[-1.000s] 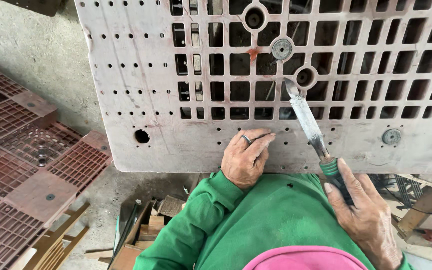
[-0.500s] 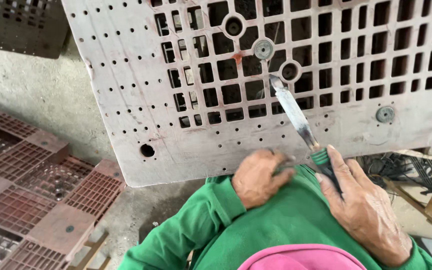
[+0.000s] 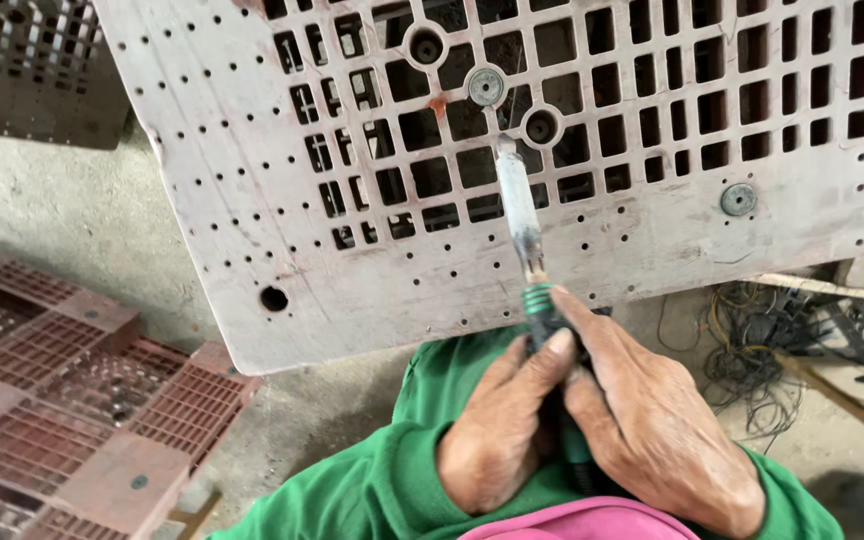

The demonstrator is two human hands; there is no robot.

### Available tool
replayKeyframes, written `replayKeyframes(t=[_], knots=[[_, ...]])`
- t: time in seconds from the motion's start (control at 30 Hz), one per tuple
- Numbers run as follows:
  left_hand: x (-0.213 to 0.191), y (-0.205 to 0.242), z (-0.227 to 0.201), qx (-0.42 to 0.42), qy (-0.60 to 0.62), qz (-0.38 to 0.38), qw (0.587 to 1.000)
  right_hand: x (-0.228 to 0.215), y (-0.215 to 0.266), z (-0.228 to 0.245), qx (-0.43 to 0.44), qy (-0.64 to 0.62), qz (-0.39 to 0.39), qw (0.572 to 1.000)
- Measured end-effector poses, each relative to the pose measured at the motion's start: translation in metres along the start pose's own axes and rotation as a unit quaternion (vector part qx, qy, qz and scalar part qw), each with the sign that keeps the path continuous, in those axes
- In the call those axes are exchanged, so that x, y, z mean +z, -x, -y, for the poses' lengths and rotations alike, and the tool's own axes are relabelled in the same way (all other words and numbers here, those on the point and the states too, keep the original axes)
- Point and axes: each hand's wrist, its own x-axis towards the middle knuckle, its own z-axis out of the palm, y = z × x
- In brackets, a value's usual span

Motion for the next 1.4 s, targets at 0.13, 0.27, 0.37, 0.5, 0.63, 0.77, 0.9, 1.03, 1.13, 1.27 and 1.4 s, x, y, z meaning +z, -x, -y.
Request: replayKeyframes(t=[0.13, 0.27, 0.37, 0.5, 0.63, 0.77, 0.9, 1.03, 1.13, 1.27, 1.4], knots=[[0.005, 0.003, 0.011, 0.053, 0.016, -0.007, 0.998, -0.013, -0.001, -0.021, -0.049, 0.012, 0.061, 0.997], [0.007, -0.007, 0.028, 0.088, -0.024, -0.078, 0.993, -0.032, -0.013, -0.057, 0.032, 0.146, 0.172, 0.974], [0.002, -0.019, 0.033, 0.135, -0.096, -0.150, 0.975, -0.053, -0.044, -0.104, -0.256, 0.167, -0.016, 0.952], [-0.016, -0.017, 0.044, 0.213, -0.215, -0.235, 0.924, -0.086, -0.102, -0.183, -0.235, 0.239, -0.024, 0.942], [-0.021, -0.009, 0.044, 0.281, -0.408, -0.328, 0.804, -0.104, -0.142, -0.226, -0.329, 0.271, -0.113, 0.898], [-0.019, -0.006, 0.048, 0.352, -0.568, -0.389, 0.634, -0.106, -0.156, -0.250, -0.316, 0.292, -0.119, 0.895], [-0.013, -0.011, 0.050, 0.338, -0.616, -0.417, 0.576, -0.106, -0.163, -0.265, -0.313, 0.291, -0.118, 0.896], [-0.003, -0.016, 0.048, 0.293, -0.596, -0.442, 0.603, -0.106, -0.161, -0.263, -0.296, 0.275, -0.109, 0.908], [0.002, -0.015, 0.042, 0.298, -0.575, -0.442, 0.621, -0.107, -0.163, -0.250, -0.287, 0.264, -0.107, 0.914], [0.003, -0.012, 0.038, 0.287, -0.548, -0.439, 0.652, -0.103, -0.162, -0.239, -0.265, 0.301, -0.091, 0.912], [0.003, -0.013, 0.033, 0.263, -0.545, -0.451, 0.656, -0.102, -0.166, -0.229, -0.254, 0.307, -0.083, 0.913]])
